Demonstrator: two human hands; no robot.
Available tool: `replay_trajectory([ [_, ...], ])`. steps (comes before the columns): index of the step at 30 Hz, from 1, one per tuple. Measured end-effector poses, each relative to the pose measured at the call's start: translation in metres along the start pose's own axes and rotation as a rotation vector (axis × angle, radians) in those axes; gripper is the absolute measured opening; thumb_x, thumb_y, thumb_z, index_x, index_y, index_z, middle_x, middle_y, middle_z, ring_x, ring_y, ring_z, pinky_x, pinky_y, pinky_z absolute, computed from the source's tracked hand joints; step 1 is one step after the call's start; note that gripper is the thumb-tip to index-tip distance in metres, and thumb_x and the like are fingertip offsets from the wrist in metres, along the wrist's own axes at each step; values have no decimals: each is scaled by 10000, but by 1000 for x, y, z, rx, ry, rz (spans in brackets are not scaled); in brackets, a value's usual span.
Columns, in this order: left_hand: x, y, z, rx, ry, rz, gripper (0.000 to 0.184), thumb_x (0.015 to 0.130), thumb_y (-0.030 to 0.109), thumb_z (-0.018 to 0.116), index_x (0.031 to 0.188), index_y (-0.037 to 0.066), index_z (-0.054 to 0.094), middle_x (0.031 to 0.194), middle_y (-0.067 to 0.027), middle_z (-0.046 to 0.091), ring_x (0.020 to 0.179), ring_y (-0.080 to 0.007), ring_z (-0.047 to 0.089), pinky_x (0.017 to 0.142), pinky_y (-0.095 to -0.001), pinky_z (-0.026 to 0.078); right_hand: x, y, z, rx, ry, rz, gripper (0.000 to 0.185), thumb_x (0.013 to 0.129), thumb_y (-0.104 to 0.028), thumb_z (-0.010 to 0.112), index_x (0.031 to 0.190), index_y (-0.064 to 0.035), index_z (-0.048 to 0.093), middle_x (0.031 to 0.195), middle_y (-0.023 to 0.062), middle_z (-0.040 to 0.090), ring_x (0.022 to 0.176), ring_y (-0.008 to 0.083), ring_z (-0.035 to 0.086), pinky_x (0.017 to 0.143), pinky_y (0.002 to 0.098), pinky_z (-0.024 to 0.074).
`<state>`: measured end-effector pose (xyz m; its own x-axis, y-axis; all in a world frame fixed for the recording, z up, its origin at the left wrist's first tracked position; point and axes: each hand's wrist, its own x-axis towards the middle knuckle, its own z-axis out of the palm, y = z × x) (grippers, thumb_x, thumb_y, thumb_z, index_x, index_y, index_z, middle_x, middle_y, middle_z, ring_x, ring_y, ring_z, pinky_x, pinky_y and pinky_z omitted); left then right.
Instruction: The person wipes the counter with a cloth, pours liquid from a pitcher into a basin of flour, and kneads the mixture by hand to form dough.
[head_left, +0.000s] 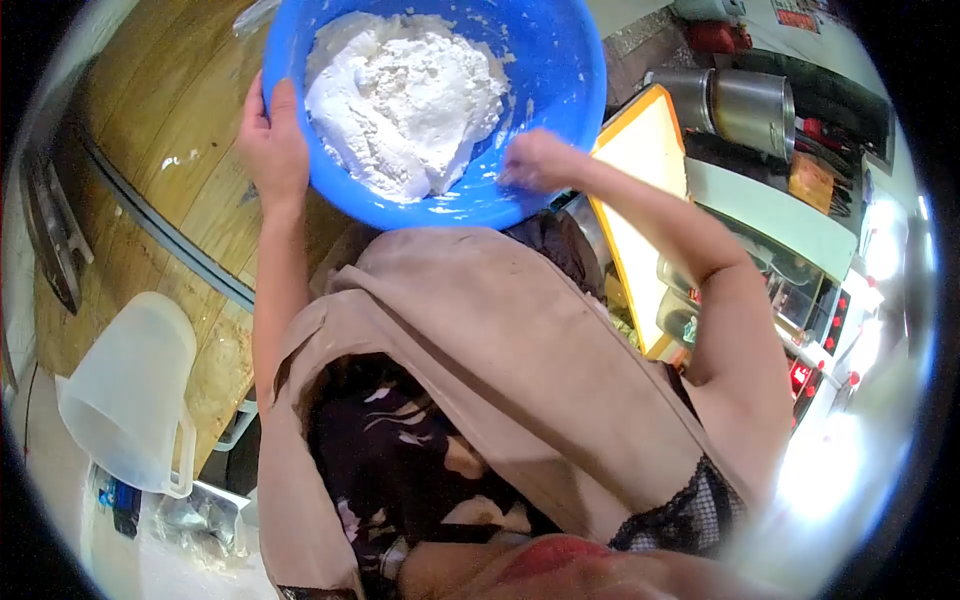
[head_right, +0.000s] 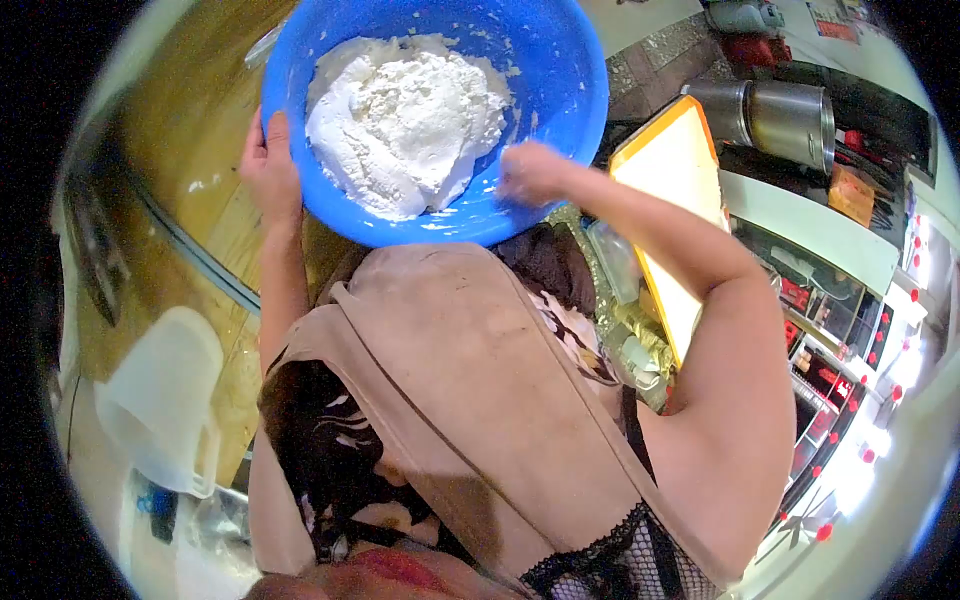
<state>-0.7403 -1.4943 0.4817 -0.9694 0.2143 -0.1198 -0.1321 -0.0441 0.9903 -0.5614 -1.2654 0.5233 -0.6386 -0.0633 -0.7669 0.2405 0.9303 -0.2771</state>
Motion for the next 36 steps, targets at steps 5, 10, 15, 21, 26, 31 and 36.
replay_trajectory([
  [5, -1, 7, -1, 20, -36, -36, 372, 874, 194, 506, 1149, -54, 474, 994, -70, 583, 847, -90, 522, 739, -204, 414, 22, 48, 28, 125, 88, -159, 125, 694, -73, 571, 800, -68, 636, 809, 131, 602, 789, 283, 579, 703, 366, 463],
  [10, -2, 7, -1, 29, -25, -14, 375, 873, 196, 507, 1150, -54, 474, 999, -73, 584, 851, -95, 523, 742, -212, 415, 89, 96, -51, -609, 334, -47, 125, 711, -70, 499, 804, -83, 582, 894, 108, 582, 836, 279, 578, 745, 350, 476],
  [15, 1, -2, -7, 40, -65, -8, 388, 874, 197, 506, 1153, -69, 462, 1019, -88, 577, 876, -108, 526, 765, -219, 412, 131, 90, -69, -497, 938, -440, 193, 744, -56, 458, 898, -74, 574, 936, 127, 579, 873, 274, 572, 742, 355, 476],
  [21, -1, 3, 0, 30, -13, -17, 383, 873, 194, 510, 1146, -70, 467, 1029, -86, 573, 879, -113, 527, 762, -219, 413, 68, 82, -12, -365, 495, 71, 155, 736, -100, 481, 770, -55, 626, 788, 138, 619, 768, 313, 605, 681, 401, 494],
  [26, -2, 2, 1, -61, -23, -6, 360, 876, 181, 505, 1137, -65, 477, 1024, -84, 576, 878, -108, 526, 760, -214, 413, 40, 12, 9, -205, 124, 225, 155, 695, -145, 539, 766, -41, 629, 796, 171, 618, 784, 319, 602, 698, 401, 483],
  [31, -1, 2, 2, -94, 0, 7, 352, 876, 181, 505, 1130, -61, 486, 1006, -73, 581, 867, -96, 523, 750, -208, 414, 50, -30, 37, 56, 89, 46, 214, 719, -195, 543, 824, -26, 625, 793, 202, 604, 790, 361, 578, 691, 408, 457],
  [36, 3, -2, -1, -57, -33, 11, 350, 873, 193, 510, 1123, -52, 496, 980, -64, 587, 848, -94, 523, 742, -212, 417, 18, -49, -35, 526, 218, -61, 170, 746, -139, 563, 853, -24, 627, 744, 128, 616, 682, 183, 595, 591, 294, 466],
])
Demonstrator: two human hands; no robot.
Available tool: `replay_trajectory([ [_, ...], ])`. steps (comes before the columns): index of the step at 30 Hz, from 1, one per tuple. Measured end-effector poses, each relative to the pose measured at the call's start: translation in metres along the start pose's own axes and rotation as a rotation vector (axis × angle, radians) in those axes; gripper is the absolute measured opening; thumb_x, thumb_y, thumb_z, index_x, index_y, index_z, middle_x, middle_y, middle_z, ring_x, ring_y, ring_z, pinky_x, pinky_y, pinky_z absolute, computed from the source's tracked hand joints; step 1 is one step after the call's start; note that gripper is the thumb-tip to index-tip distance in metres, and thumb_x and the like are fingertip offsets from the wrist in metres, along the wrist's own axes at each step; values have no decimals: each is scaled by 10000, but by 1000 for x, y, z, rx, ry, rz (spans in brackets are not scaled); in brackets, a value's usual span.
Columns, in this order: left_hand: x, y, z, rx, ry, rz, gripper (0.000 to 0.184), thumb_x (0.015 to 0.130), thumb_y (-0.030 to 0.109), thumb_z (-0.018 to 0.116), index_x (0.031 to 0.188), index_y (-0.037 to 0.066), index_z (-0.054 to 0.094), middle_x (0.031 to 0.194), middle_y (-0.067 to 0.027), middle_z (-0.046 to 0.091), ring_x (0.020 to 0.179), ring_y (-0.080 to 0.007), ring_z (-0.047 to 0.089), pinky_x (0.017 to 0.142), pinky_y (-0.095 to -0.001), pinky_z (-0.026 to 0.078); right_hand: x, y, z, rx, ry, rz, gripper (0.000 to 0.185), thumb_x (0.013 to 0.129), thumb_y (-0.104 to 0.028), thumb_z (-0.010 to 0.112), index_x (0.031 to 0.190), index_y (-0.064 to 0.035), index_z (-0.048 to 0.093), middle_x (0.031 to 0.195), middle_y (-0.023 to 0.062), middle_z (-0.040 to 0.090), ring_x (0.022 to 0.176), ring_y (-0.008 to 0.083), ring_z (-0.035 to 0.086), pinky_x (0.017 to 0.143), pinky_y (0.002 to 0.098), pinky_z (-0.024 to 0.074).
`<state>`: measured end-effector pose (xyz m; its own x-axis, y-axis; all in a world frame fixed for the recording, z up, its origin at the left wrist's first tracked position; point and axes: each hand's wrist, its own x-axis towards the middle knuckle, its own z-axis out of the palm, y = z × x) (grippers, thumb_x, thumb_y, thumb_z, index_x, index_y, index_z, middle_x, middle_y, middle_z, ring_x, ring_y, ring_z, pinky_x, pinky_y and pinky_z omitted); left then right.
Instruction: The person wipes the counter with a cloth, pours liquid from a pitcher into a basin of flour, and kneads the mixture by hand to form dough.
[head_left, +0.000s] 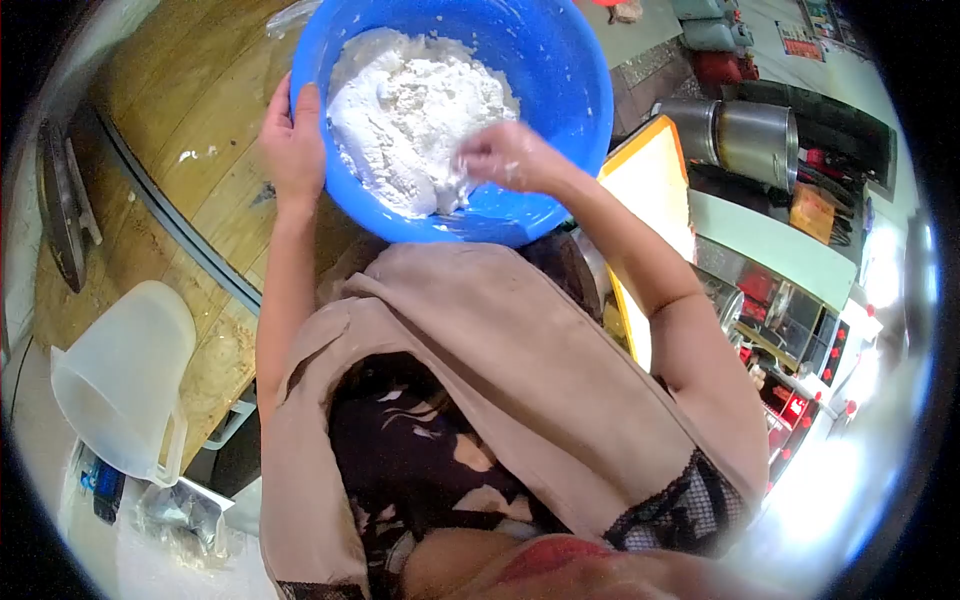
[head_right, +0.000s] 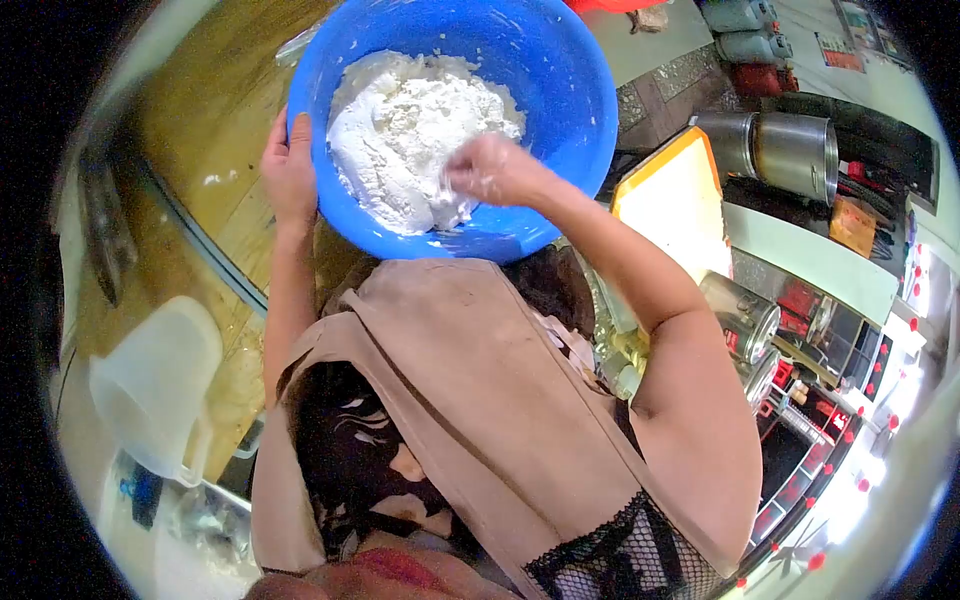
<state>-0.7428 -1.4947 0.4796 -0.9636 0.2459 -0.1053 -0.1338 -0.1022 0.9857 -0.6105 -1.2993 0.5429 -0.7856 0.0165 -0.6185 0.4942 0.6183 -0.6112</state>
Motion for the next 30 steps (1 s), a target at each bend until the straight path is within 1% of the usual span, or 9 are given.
replay_trajectory([
  [5, 1, 2, 2, 24, 8, 26, 340, 870, 194, 512, 1114, -43, 508, 981, -67, 589, 850, -99, 523, 744, -223, 420, 75, 21, 47, -504, 935, -506, 243, 761, -62, 533, 994, -55, 601, 925, 168, 589, 826, 271, 586, 732, 341, 476],
  [7, 1, 3, 3, 35, 9, 33, 338, 869, 193, 513, 1112, -42, 510, 984, -68, 589, 851, -101, 523, 746, -226, 420, 79, 11, 50, -459, 927, -503, 281, 766, -40, 512, 1036, -59, 586, 996, 189, 566, 910, 330, 553, 791, 382, 458],
  [11, 0, 6, 2, 64, 5, 7, 342, 865, 191, 519, 1111, -45, 511, 977, -73, 595, 845, -105, 528, 744, -227, 421, 81, 8, -3, -179, 562, -471, 252, 755, -83, 534, 994, -61, 613, 883, 177, 606, 816, 298, 589, 759, 350, 475],
  [13, 1, 5, 1, 64, 23, 9, 343, 864, 191, 520, 1112, -45, 512, 975, -74, 597, 842, -105, 529, 744, -227, 421, 93, 6, -31, 350, 440, -97, 239, 772, -188, 508, 913, -39, 630, 857, 124, 629, 770, 227, 597, 704, 323, 466],
  [17, -3, 5, 1, 107, 53, -20, 349, 862, 184, 522, 1124, -47, 506, 968, -75, 601, 844, -109, 535, 751, -228, 421, 151, 9, -58, 30, 507, -5, 283, 757, -266, 536, 871, -29, 640, 827, 101, 636, 770, 204, 595, 675, 319, 455],
  [20, 2, 2, 7, 73, 82, -4, 358, 855, 180, 531, 1125, -54, 502, 957, -77, 603, 839, -110, 537, 752, -228, 421, 208, 8, -54, 222, 163, 122, 321, 789, -295, 468, 929, -45, 612, 903, 90, 629, 770, 196, 575, 681, 340, 441],
  [24, 1, 9, 7, 231, 119, 33, 353, 842, 207, 541, 1094, -39, 522, 868, -72, 614, 757, -108, 534, 690, -236, 429, 220, -21, -33, -40, -97, -192, 379, 811, -345, 446, 1021, -65, 590, 1036, 107, 594, 909, 198, 541, 809, 333, 400],
  [27, 12, 7, 1, 301, 115, 85, 338, 840, 226, 537, 1072, -20, 536, 822, -71, 617, 719, -107, 531, 655, -245, 429, 204, -36, 4, 178, -5, -288, 380, 819, -354, 433, 1032, -77, 580, 1033, 133, 588, 906, 202, 541, 818, 343, 399],
  [30, 7, 5, 3, 253, 99, 119, 327, 838, 226, 538, 1056, -18, 545, 819, -71, 618, 716, -107, 533, 651, -246, 431, 189, -30, 4, -99, -135, -280, 395, 798, -342, 422, 912, 4, 575, 897, 146, 600, 804, 230, 551, 728, 370, 410],
])
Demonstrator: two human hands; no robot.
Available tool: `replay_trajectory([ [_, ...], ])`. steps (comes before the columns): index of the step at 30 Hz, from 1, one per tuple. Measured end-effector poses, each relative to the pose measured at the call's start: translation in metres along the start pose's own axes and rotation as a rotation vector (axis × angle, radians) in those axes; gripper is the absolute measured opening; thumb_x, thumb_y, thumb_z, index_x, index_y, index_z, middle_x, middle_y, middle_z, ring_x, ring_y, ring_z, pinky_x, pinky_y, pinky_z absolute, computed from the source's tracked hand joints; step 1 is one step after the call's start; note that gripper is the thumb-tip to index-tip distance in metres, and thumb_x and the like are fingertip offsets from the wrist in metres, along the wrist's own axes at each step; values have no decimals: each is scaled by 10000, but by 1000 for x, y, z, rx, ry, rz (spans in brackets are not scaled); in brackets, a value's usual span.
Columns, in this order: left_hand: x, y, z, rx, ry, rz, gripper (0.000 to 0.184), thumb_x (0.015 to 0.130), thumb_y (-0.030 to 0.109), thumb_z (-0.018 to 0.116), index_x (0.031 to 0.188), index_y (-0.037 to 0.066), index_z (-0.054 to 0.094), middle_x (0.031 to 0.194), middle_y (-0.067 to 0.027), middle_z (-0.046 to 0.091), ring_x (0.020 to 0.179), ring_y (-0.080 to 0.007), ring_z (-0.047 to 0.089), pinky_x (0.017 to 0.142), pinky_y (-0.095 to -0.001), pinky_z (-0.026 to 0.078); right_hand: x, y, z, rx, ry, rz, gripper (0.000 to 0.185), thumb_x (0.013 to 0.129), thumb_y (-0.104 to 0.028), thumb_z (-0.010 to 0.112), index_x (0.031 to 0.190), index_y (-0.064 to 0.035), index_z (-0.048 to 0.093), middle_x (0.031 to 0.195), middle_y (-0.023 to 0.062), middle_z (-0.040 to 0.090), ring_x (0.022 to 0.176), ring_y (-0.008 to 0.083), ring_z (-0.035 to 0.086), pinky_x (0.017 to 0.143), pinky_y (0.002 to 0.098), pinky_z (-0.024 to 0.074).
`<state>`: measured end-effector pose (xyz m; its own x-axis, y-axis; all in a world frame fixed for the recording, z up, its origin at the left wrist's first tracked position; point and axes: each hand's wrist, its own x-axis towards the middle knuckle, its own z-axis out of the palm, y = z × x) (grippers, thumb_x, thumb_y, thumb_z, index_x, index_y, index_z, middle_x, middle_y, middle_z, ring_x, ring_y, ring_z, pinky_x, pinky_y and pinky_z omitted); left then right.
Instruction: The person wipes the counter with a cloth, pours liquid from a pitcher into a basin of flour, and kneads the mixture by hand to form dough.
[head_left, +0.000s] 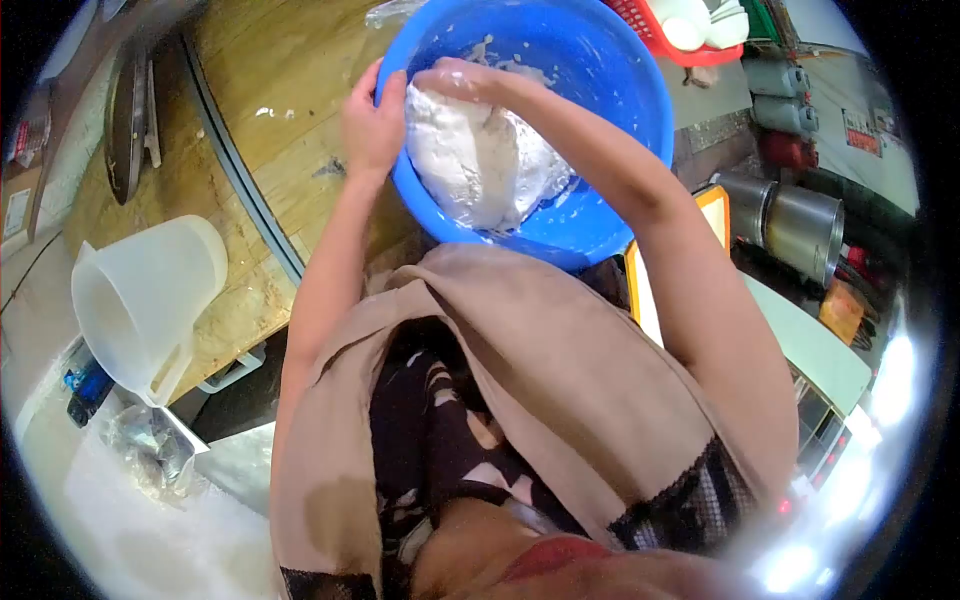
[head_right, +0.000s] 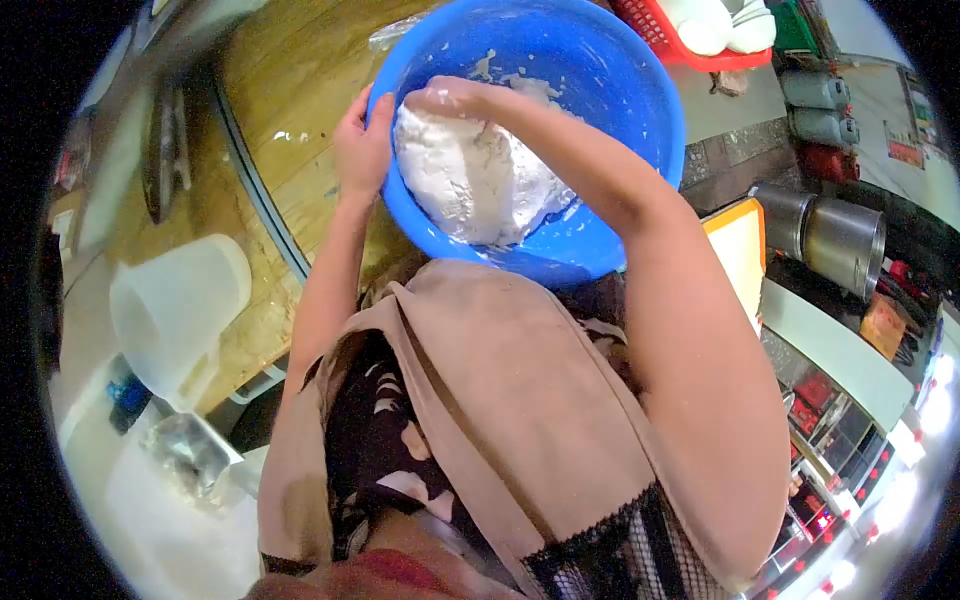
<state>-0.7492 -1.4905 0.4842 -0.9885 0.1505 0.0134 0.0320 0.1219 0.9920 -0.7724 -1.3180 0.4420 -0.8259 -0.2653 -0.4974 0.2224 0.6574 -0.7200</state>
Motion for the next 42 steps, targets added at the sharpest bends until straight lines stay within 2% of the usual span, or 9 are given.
replay_trajectory([
  [3, -1, 1, 1, -76, -2, -5, 317, 834, 203, 547, 1045, -33, 549, 852, -70, 617, 741, -110, 538, 673, -239, 434, -78, -49, -3, -198, 22, -168, 364, 753, -330, 422, 723, 21, 512, 698, 191, 543, 657, 336, 499, 614, 426, 389],
  [10, 0, -1, 2, -112, -14, -23, 313, 823, 173, 563, 1045, -48, 555, 896, -68, 613, 781, -112, 545, 707, -239, 437, -149, 28, 68, -430, 870, -733, 436, 696, -421, 378, 863, -70, 576, 969, 134, 550, 819, 335, 487, 767, 472, 319],
  [17, 92, 8, 15, 113, -394, 19, 352, 818, 290, 545, 1022, 7, 592, 870, -91, 637, 794, -124, 572, 711, -250, 443, -82, 0, 62, -435, 1148, -316, 325, 631, -259, 461, 858, -43, 544, 1028, 155, 511, 910, 334, 464, 782, 461, 337],
  [19, 94, 24, 14, 563, -357, 127, 401, 853, 344, 490, 1069, 18, 576, 888, -44, 624, 815, -110, 554, 735, -250, 436, -80, -9, 45, -310, 831, -112, 358, 677, -265, 482, 919, -11, 557, 1039, 198, 527, 960, 362, 479, 843, 457, 358],
  [20, 91, 12, 11, 467, -286, 168, 388, 846, 356, 466, 1018, 35, 596, 872, -147, 624, 829, -172, 588, 739, -290, 434, -103, -8, 27, -74, 716, -240, 426, 739, -322, 496, 996, 13, 554, 1090, 219, 521, 1039, 374, 469, 907, 414, 364],
  [26, -2, 15, -12, -18, -111, -235, 345, 898, 253, 423, 1037, -35, 553, 903, -67, 603, 839, -135, 534, 753, -260, 414, -113, 59, -60, -257, 848, -39, 427, 787, -336, 519, 1048, 0, 552, 1087, 162, 560, 1040, 299, 510, 912, 336, 373],
  [35, -20, 27, -1, 99, 67, -157, 336, 872, 201, 482, 1107, -37, 509, 970, -108, 600, 862, -154, 545, 772, -272, 420, -4, 34, -42, 30, 201, 322, 527, 848, -433, 311, 1097, -17, 518, 1108, 183, 540, 1007, 309, 511, 896, 364, 357],
  [38, -19, 26, -3, 144, 91, -176, 346, 863, 213, 495, 1102, -38, 511, 969, -127, 603, 865, -170, 551, 776, -281, 420, 1, 7, -21, 386, 52, 215, 585, 828, -484, 318, 1067, 6, 532, 1094, 160, 561, 981, 292, 521, 869, 375, 361],
  [42, -16, 11, -5, 75, 91, -124, 351, 855, 222, 510, 1089, -40, 520, 952, -139, 606, 853, -186, 559, 771, -290, 425, -45, -43, -28, 160, -27, 117, 568, 732, -476, 410, 930, 23, 596, 927, 161, 603, 819, 239, 552, 729, 360, 417],
])
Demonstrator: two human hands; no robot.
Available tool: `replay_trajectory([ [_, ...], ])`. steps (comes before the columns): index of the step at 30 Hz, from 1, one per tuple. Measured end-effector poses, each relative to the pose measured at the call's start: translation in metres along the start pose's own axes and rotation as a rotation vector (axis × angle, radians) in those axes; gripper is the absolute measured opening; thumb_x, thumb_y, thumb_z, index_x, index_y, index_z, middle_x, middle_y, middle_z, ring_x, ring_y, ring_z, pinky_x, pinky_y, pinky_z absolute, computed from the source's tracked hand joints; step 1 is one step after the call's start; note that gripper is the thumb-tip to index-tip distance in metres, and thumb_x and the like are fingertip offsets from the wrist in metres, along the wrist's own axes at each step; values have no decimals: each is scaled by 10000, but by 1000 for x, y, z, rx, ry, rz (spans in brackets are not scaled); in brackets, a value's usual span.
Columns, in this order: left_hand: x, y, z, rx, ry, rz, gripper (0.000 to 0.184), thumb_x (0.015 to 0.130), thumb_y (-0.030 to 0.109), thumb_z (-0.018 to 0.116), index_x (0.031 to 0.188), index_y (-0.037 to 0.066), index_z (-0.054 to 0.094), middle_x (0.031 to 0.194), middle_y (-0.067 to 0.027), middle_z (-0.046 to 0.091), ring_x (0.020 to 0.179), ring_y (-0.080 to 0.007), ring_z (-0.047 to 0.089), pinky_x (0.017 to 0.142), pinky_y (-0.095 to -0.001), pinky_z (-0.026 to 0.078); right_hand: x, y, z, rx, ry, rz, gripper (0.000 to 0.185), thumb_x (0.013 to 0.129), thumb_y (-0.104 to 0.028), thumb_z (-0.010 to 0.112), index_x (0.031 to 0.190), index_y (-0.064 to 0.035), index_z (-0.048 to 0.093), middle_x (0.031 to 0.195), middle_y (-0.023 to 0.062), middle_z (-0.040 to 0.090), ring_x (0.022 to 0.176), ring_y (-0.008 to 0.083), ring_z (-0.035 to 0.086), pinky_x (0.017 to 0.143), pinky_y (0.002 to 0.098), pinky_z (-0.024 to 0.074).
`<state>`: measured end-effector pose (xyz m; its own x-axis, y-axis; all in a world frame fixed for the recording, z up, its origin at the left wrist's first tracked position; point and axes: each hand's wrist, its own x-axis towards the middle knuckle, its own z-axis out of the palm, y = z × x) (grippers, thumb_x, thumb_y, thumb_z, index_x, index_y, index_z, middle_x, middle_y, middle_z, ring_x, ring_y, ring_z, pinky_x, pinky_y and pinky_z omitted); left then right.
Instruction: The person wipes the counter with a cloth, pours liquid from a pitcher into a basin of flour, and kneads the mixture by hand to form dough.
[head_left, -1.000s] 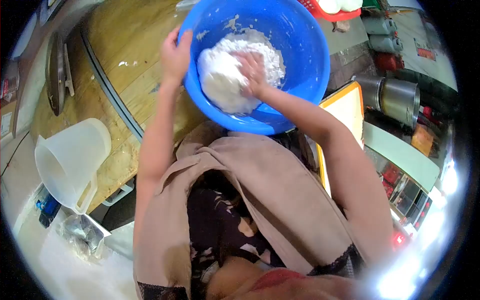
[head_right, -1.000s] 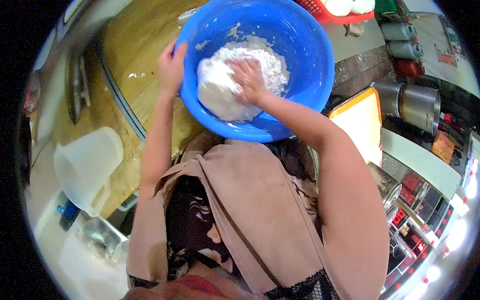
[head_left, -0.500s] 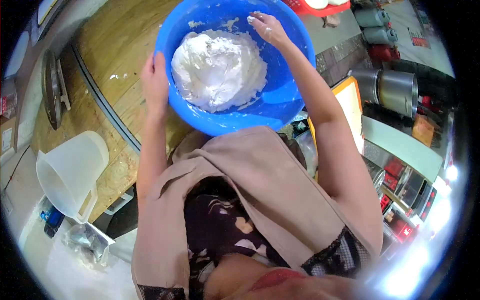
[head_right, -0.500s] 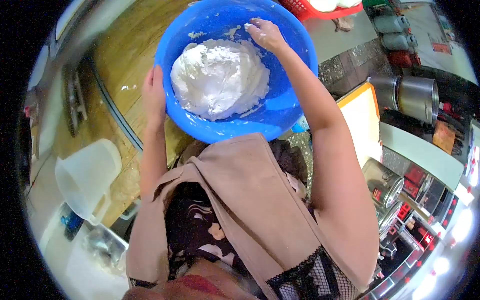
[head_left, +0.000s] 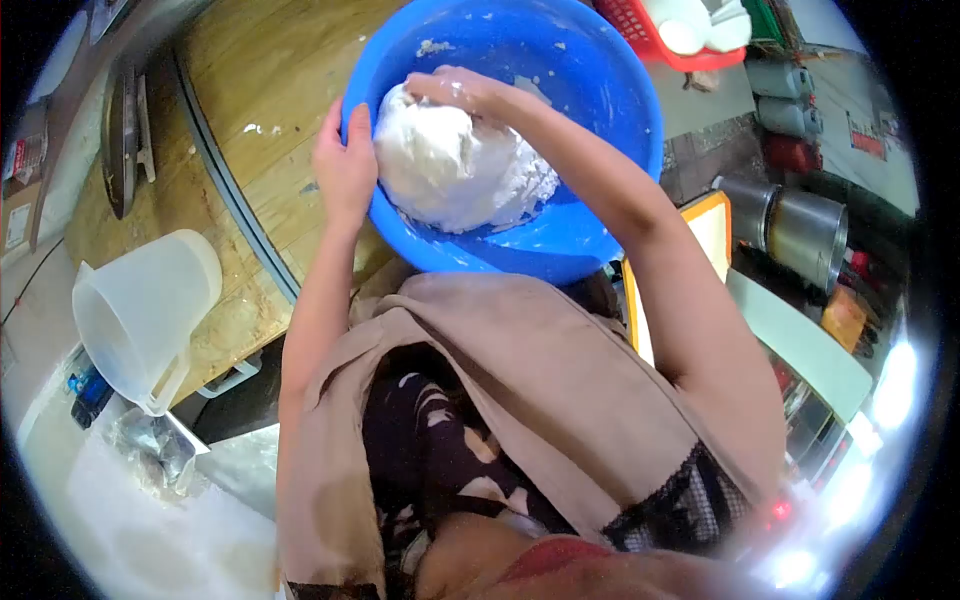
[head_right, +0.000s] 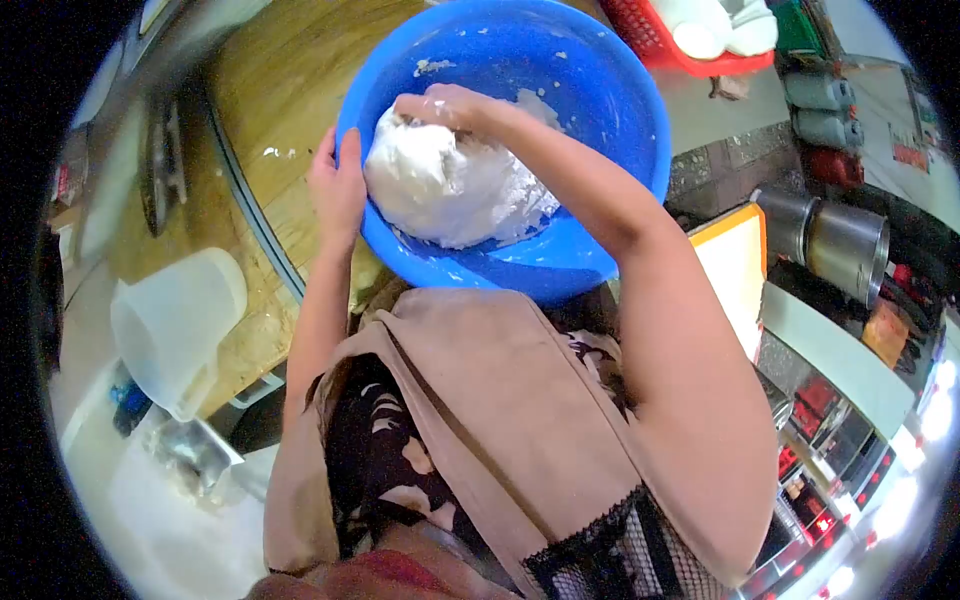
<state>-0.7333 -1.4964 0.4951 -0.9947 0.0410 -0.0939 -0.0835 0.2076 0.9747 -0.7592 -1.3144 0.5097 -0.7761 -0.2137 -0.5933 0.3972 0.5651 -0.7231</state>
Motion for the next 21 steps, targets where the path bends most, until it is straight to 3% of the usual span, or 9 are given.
replay_trajectory([
  [1, 1, -4, 0, -40, -24, 23, 346, 854, 218, 512, 1086, -38, 524, 946, -136, 608, 845, -178, 559, 763, -286, 428, -13, -4, 4, -86, -18, 0, 556, 731, -473, 418, 870, 35, 595, 845, 189, 603, 756, 257, 555, 680, 385, 424],
  [3, 5, -9, 2, -91, -31, 28, 338, 853, 212, 515, 1079, -38, 529, 935, -131, 610, 833, -168, 559, 754, -279, 430, -59, -8, 8, -349, 5, -306, 530, 725, -458, 425, 793, 43, 586, 772, 217, 585, 688, 296, 547, 620, 413, 415],
  [4, 5, -11, 3, -127, -21, 26, 330, 851, 206, 519, 1072, -39, 535, 924, -126, 612, 820, -157, 558, 746, -272, 433, -64, 20, 23, -281, 82, -204, 503, 729, -444, 429, 756, 35, 576, 760, 229, 566, 704, 331, 538, 629, 432, 403],
  [6, 2, -5, 2, -106, -36, 16, 321, 850, 200, 521, 1061, -41, 541, 912, -119, 614, 805, -148, 557, 732, -266, 436, -105, 50, 51, -390, 453, -573, 482, 734, -458, 448, 884, -12, 555, 900, 191, 541, 845, 340, 497, 739, 434, 380],
  [7, 2, -4, 2, -72, -20, 7, 312, 850, 195, 524, 1050, -44, 546, 900, -111, 616, 790, -138, 556, 719, -260, 439, -119, 63, 63, -397, 454, -560, 482, 734, -458, 448, 884, -12, 555, 900, 191, 541, 845, 340, 497, 739, 434, 380],
  [9, 3, -8, 3, -87, -16, 45, 315, 850, 198, 524, 1047, -46, 548, 887, -106, 617, 775, -134, 555, 706, -258, 441, -129, 90, 84, -471, 789, -711, 518, 704, -456, 469, 973, -16, 524, 975, 185, 504, 870, 358, 467, 774, 438, 359],
  [16, 24, -8, 2, -149, -175, 17, 332, 851, 218, 524, 1050, -47, 550, 868, -88, 613, 745, -120, 544, 675, -246, 438, -81, 91, 70, -671, 695, -558, 534, 692, -352, 512, 1077, 15, 466, 1043, 187, 476, 951, 354, 445, 912, 474, 288],
  [19, 24, -5, 2, -119, -164, 16, 318, 853, 209, 519, 1033, -51, 552, 888, -86, 607, 767, -118, 541, 692, -242, 434, -88, 69, 64, -504, 668, -318, 456, 723, -284, 536, 1063, 21, 512, 1055, 170, 520, 983, 298, 485, 916, 423, 327],
  [21, 25, -12, 1, -135, -175, 22, 318, 855, 205, 517, 1037, -54, 547, 901, -86, 604, 776, -117, 540, 699, -240, 432, -117, 53, 44, 503, 518, -99, 381, 772, -184, 538, 1092, 22, 520, 1091, 123, 544, 969, 206, 515, 868, 325, 375],
])
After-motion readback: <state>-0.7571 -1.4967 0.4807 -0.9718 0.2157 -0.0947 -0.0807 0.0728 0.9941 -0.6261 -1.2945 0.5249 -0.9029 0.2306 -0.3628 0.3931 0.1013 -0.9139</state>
